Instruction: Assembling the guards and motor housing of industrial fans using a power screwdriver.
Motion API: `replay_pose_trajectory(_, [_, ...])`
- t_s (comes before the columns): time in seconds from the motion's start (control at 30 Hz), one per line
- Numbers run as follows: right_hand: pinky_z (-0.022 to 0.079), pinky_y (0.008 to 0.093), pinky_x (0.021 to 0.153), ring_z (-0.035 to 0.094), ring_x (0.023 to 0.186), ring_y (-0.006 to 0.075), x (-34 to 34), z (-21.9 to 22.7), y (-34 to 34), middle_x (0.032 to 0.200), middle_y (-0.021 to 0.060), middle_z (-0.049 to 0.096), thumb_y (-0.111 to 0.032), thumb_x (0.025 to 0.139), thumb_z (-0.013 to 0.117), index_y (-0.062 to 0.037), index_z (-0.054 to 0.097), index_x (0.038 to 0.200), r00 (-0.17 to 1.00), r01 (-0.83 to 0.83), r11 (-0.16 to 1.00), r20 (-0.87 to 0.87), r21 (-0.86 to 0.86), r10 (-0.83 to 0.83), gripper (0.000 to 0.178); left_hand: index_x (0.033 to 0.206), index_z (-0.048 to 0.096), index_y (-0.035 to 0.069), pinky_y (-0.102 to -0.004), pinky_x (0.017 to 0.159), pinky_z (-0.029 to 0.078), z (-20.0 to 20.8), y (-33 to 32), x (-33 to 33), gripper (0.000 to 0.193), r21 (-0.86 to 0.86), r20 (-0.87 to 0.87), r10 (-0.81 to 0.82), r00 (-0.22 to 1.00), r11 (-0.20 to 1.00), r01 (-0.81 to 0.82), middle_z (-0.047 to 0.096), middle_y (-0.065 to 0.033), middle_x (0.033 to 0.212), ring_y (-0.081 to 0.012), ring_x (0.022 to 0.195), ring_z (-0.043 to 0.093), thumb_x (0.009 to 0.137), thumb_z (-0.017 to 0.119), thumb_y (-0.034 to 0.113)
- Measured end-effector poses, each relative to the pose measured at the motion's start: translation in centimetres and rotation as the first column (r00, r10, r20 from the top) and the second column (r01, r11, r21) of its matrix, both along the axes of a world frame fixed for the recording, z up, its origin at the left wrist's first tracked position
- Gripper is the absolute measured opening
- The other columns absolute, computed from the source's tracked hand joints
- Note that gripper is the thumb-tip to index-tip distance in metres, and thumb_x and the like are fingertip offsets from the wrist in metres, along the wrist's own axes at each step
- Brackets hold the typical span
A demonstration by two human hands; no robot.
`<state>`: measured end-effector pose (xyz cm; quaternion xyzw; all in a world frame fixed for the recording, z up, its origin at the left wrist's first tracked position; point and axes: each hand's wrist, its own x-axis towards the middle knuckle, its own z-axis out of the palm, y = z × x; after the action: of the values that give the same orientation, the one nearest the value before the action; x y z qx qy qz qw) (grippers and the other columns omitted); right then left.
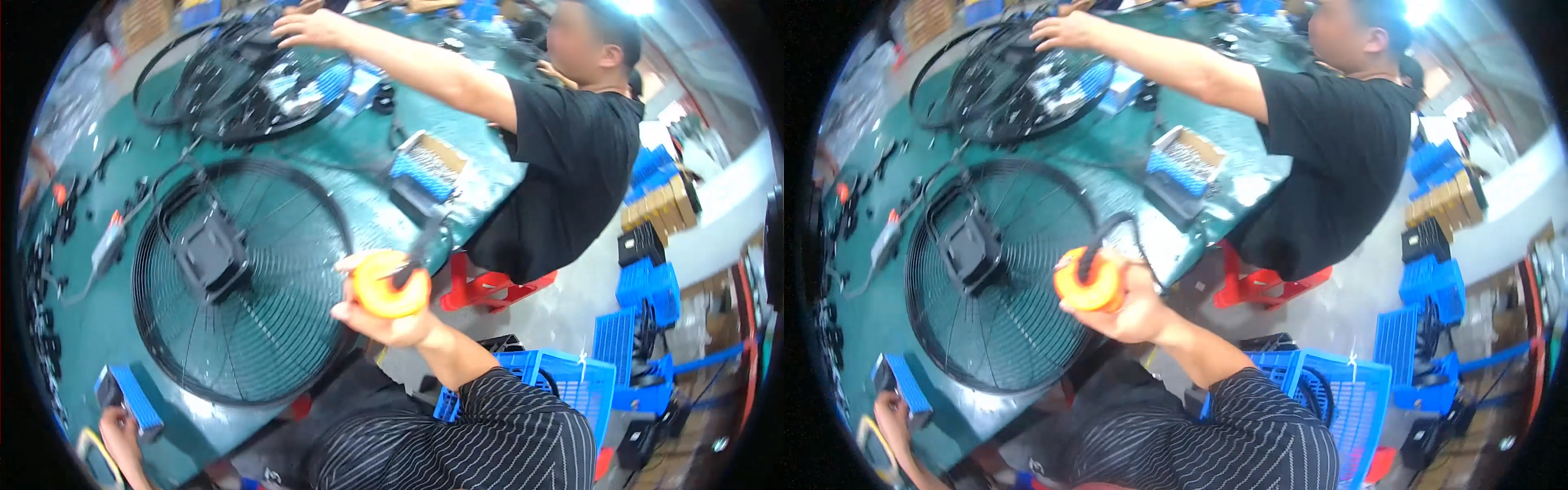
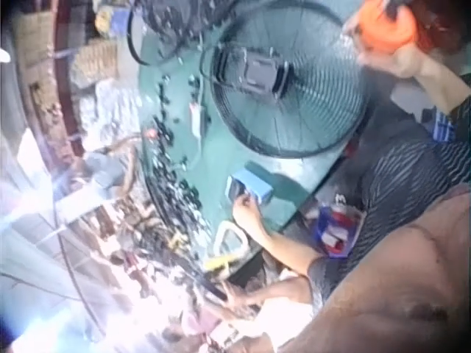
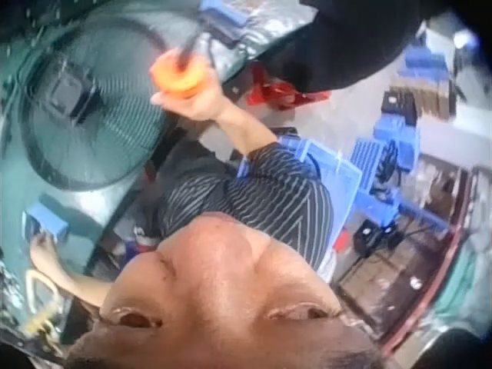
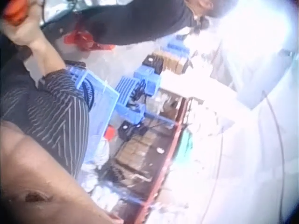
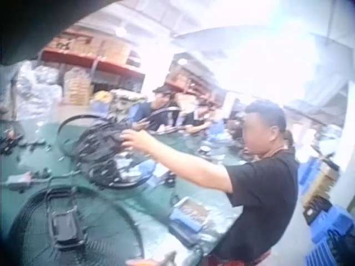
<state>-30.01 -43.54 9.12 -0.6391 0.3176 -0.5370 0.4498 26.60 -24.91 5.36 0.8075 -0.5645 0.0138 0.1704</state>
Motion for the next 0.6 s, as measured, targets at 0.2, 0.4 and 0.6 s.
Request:
replay_pose_trajectory(0.2, [0.051,0.0312,0.089,0.065,0.1,0.0203,0.3,0.4,0.1,0.112,0.0108,0.066,-0.002,0.074,0.086,0.0006,0.062,0.11,1.0,-0.029,0.982,-0.011,-0.187,0.028,0.044,0.093,0.061,-0.002,-0.038,0.083,0.046,0.9,-2.1,0.5,0.018,0.19,-0.034,0.119,0.992,0.976,-0.111,0.062,-0.014,0.09,-0.0281,0.088,0.058,0.077,0.07,-0.002])
replay_pose_trajectory(0.4, [0.05,0.0253,0.073,0.061,0.082,0.0101,-0.3,2.4,0.2,0.094,0.0057,0.064,0.002,0.079,0.08,0.0007,0.054,0.131,1.0,0.01,0.991,-0.004,-0.136,-0.011,0.058,0.105,0.061,-0.004,-0.0325,0.079,0.047,1.0,-0.5,0.8,0.014,-0.18,-0.213,0.008,0.977,0.982,-0.047,0.062,-0.0105,0.093,-0.0211,0.088,0.057,0.09,0.061,-0.003])
replay_pose_trajectory(0.6, [0.051,0.0332,0.062,0.061,0.065,0.0188,0.8,5.2,3.1,0.081,0.0071,0.059,-0.008,0.09,0.066,-0.0072,0.046,0.127,0.813,-0.128,0.976,0.545,-0.179,0.207,0.042,0.095,0.059,0.002,-0.0211,0.071,0.041,3.8,0.8,-15.5,0.006,-0.395,-0.6,-0.17,0.782,0.913,-0.105,0.057,-0.0025,0.092,-0.0084,0.081,0.051,0.091,0.062,-0.001])
